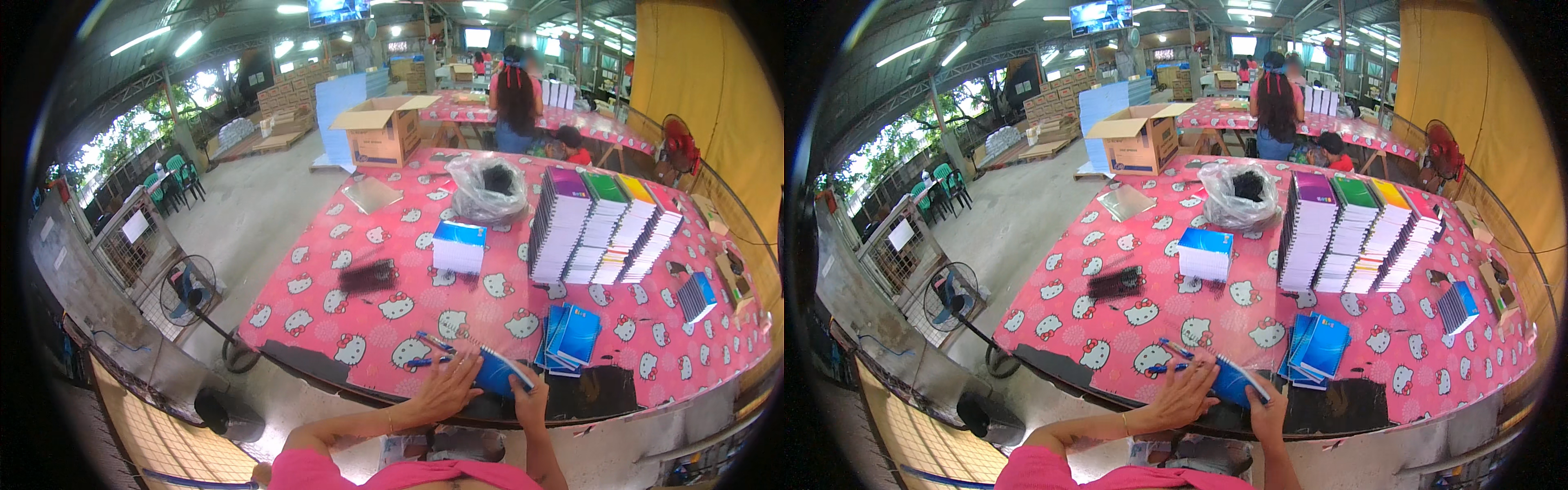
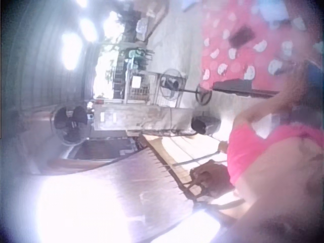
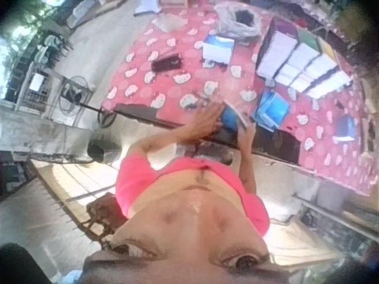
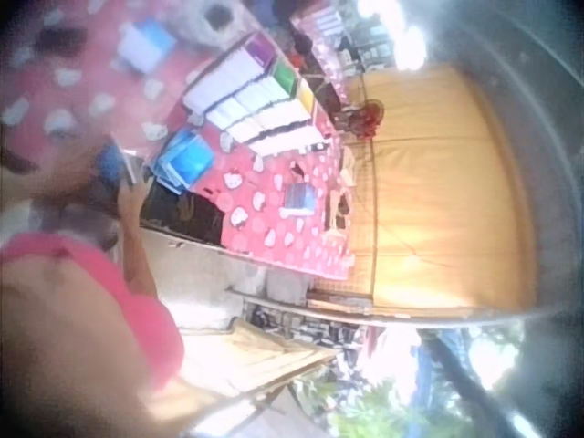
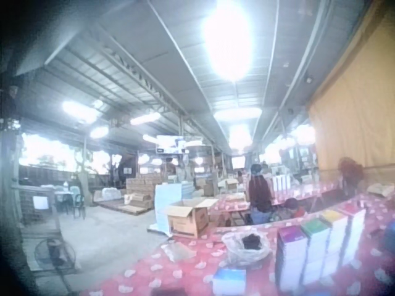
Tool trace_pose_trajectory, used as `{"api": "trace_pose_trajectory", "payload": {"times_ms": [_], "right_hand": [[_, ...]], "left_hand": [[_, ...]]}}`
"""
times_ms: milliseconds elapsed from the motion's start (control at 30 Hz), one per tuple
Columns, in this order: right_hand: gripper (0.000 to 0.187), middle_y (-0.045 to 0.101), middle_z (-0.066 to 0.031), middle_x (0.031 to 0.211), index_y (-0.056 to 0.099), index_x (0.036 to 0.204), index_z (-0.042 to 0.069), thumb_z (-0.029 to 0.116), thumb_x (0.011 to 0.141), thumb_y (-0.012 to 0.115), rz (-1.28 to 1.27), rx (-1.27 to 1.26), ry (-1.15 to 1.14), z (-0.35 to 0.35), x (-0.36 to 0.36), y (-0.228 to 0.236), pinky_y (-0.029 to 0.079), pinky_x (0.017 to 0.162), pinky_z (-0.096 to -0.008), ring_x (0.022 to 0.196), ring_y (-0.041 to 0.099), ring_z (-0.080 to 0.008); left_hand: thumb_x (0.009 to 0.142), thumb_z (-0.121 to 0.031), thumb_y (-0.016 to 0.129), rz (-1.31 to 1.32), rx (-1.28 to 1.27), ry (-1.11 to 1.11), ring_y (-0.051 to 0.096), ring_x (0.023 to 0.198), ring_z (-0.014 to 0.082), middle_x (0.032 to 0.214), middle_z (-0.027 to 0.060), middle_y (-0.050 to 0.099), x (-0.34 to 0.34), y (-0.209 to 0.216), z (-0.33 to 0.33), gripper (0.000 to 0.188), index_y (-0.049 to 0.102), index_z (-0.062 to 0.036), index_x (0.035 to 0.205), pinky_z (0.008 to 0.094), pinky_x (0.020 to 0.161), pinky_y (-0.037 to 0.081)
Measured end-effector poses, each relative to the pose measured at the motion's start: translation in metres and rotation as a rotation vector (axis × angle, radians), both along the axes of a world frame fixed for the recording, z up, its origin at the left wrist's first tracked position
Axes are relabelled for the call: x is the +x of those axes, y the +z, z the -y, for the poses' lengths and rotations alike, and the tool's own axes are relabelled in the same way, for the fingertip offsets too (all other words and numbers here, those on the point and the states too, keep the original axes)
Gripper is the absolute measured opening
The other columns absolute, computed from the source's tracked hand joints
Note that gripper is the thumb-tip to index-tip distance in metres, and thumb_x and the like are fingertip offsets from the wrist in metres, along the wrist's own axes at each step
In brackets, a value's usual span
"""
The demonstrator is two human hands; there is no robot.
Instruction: The person wraps blue spiral-bound notebooks in clear plastic sleeves at a table. They pick up a notebook, slide it into a sleeve, and place the wrapped item on a growing stack. The workspace includes stacks of notebooks and plastic sleeves on a pink Hello Kitty tablecloth.
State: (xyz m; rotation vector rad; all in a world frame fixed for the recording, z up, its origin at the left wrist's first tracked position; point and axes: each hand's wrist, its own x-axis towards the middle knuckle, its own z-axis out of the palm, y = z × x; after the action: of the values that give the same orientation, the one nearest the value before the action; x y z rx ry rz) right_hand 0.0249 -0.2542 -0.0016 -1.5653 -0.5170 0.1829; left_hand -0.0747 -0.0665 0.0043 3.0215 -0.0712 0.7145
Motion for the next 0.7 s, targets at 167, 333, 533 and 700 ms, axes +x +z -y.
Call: {"api": "trace_pose_trajectory", "payload": {"times_ms": [167, 333, 533, 700], "right_hand": [[0.027, 0.071, -0.0049, 0.104, 0.069, 0.118, -0.002, 0.005, 0.091, 0.07, -0.105, 0.037, 0.073, -0.006, -0.005, 0.005, 0.048, 0.086, -0.0266, 0.093, 0.061, -0.0108], [0.027, 0.069, -0.0027, 0.1, 0.07, 0.118, 0.0, 0.005, 0.092, 0.07, -0.103, 0.071, 0.06, -0.003, -0.006, 0.003, 0.047, 0.077, -0.0241, 0.086, 0.057, -0.0084], [0.029, 0.069, -0.0024, 0.097, 0.07, 0.119, 0.001, 0.007, 0.091, 0.071, -0.226, 0.059, 0.107, -0.003, -0.008, 0.015, 0.049, 0.074, -0.0241, 0.085, 0.059, -0.0081], [0.032, 0.07, -0.0021, 0.098, 0.069, 0.121, 0.0, 0.009, 0.09, 0.071, -0.129, 0.036, 0.201, -0.003, -0.008, 0.002, 0.049, 0.069, -0.0231, 0.081, 0.059, -0.0073]], "left_hand": [[0.099, -0.053, 0.047, -0.036, 0.013, 0.019, 0.031, 0.146, 0.0383, 0.158, 0.0196, 0.033, 0.011, 0.025, -0.009, 0.074, 0.038, 0.0012, 0.148, 0.0696, 0.111, 0.016], [0.098, -0.057, 0.044, 0.083, -0.048, -0.029, 0.028, 0.147, 0.0381, 0.158, 0.0208, 0.033, -0.003, -0.005, 0.005, 0.078, 0.037, 0.0012, 0.149, 0.0683, 0.111, 0.02], [0.097, -0.06, 0.045, -0.069, 0.016, -0.061, 0.03, 0.147, 0.0376, 0.157, 0.0229, 0.034, -0.005, 0.009, 0.012, 0.081, 0.037, 0.0014, 0.149, 0.0671, 0.112, 0.02], [0.096, -0.063, 0.044, -0.024, 0.135, 0.059, 0.036, 0.144, 0.0366, 0.156, 0.0223, 0.036, 0.023, 0.037, -0.003, 0.083, 0.04, 0.0021, 0.147, 0.0643, 0.111, 0.023]]}}
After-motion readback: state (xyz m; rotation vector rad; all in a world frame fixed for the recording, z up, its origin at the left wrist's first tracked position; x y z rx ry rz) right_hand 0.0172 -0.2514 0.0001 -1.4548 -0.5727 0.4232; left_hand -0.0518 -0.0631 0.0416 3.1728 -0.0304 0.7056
